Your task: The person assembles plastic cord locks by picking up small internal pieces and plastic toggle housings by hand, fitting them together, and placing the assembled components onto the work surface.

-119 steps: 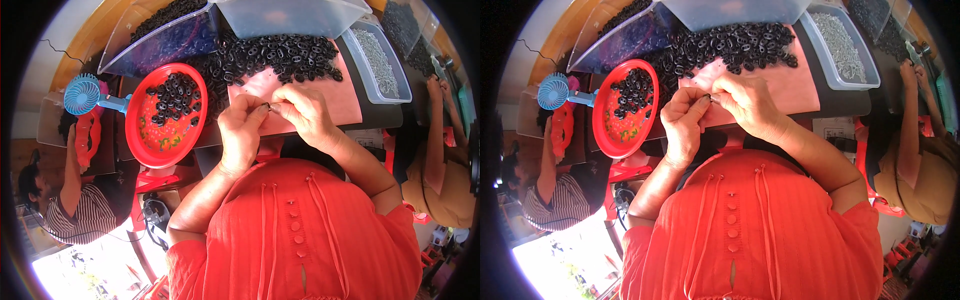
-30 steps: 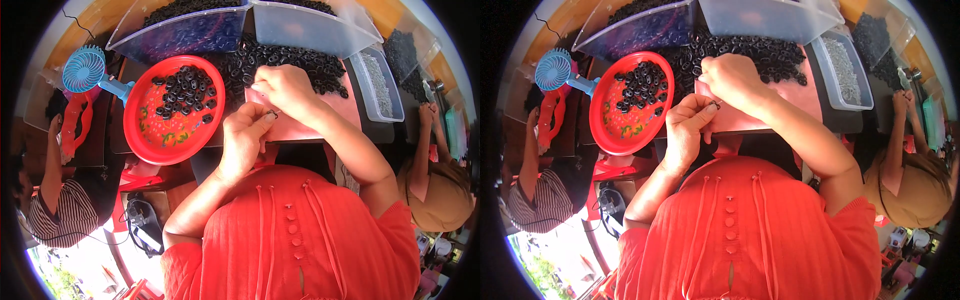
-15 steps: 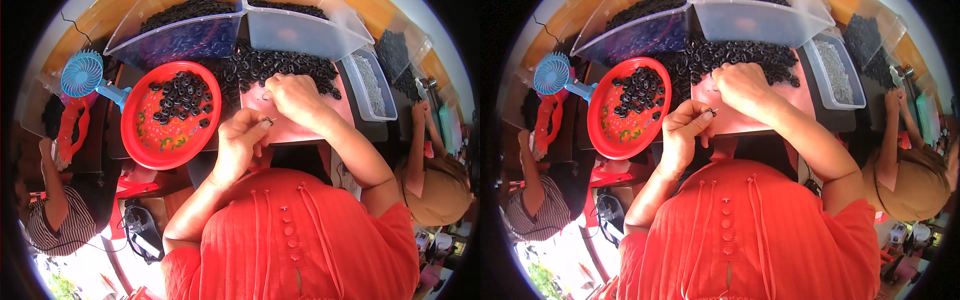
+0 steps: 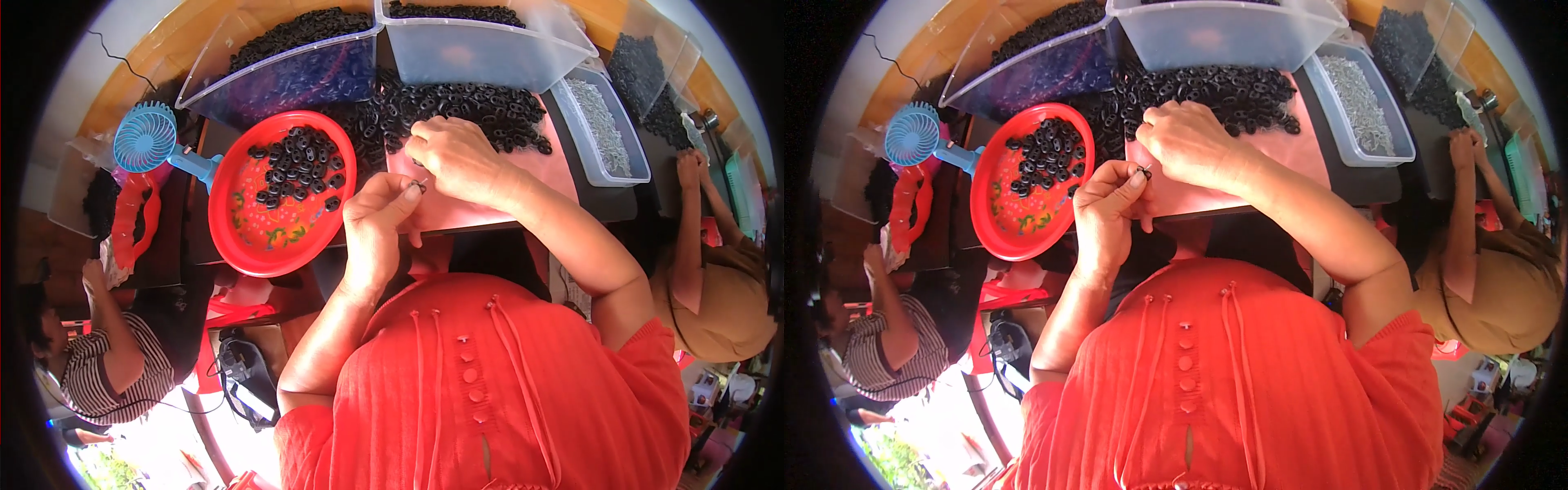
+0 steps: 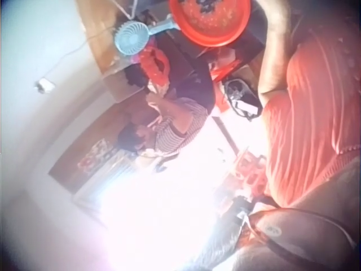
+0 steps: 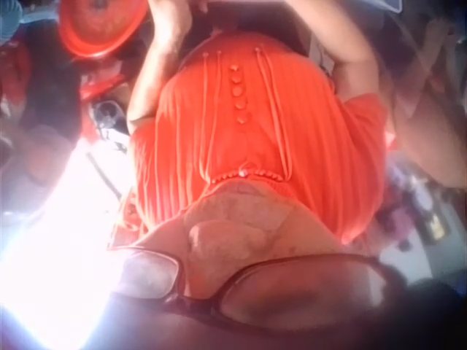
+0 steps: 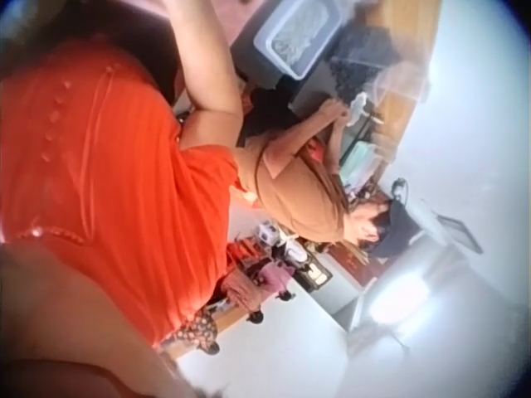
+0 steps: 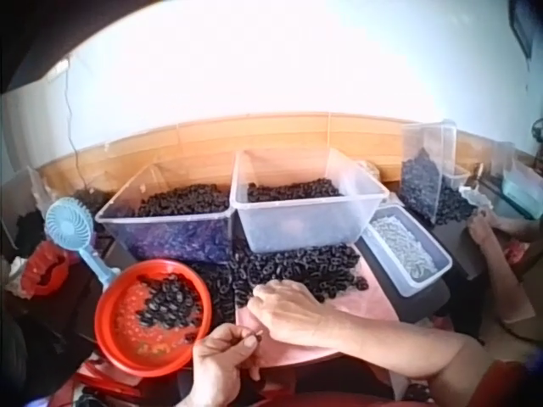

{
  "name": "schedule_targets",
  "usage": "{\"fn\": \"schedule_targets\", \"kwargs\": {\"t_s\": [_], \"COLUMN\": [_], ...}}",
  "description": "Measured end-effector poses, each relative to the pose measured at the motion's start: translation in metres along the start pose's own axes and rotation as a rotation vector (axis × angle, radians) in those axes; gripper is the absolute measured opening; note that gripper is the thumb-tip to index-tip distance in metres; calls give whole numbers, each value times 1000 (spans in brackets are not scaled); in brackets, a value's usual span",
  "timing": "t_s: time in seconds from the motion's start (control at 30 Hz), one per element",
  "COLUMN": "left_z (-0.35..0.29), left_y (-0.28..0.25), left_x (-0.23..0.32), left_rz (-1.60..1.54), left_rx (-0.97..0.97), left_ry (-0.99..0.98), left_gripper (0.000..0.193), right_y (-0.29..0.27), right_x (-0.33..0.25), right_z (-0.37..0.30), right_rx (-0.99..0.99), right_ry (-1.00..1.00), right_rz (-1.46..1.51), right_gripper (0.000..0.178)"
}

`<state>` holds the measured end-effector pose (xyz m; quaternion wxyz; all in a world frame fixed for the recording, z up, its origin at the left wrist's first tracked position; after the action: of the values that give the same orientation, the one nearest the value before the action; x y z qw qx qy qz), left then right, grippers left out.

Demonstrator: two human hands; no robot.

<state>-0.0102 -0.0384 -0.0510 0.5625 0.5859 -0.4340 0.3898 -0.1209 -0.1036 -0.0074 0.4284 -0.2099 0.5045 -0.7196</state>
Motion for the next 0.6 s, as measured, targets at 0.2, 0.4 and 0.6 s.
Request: {"fn": "schedule_targets", "kwargs": {"t_s": [0.2, 0.4, 0.6], "left_z": [1, 2, 2], "left_y": [-1, -1, -1], "left_x": [1, 1, 1], "left_rz": [-17, -74, -96], "left_rx": [18, 44, 76], "left_ry": [2, -26, -12], "left_gripper": [7, 8, 9], "right_y": [7, 6, 9], "right_x": [-9, -7, -7], "right_z": [-7, -14, -14], "right_rx": [95, 184, 214], "right_ry": [-65, -83, -59], "right_rz": [25, 20, 38], "right_gripper": [11, 13, 12]}}
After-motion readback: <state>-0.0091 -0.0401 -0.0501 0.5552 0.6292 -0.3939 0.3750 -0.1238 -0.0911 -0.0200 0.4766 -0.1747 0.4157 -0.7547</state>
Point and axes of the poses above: each hand's wrist, its own z-axis towards the middle knuckle, its own y-axis out of the palm, x = y × z, the point moved 6 cm from there along z, towards the middle knuckle, and after that the axes turned 2 degrees about z, right-handed, at the moved point
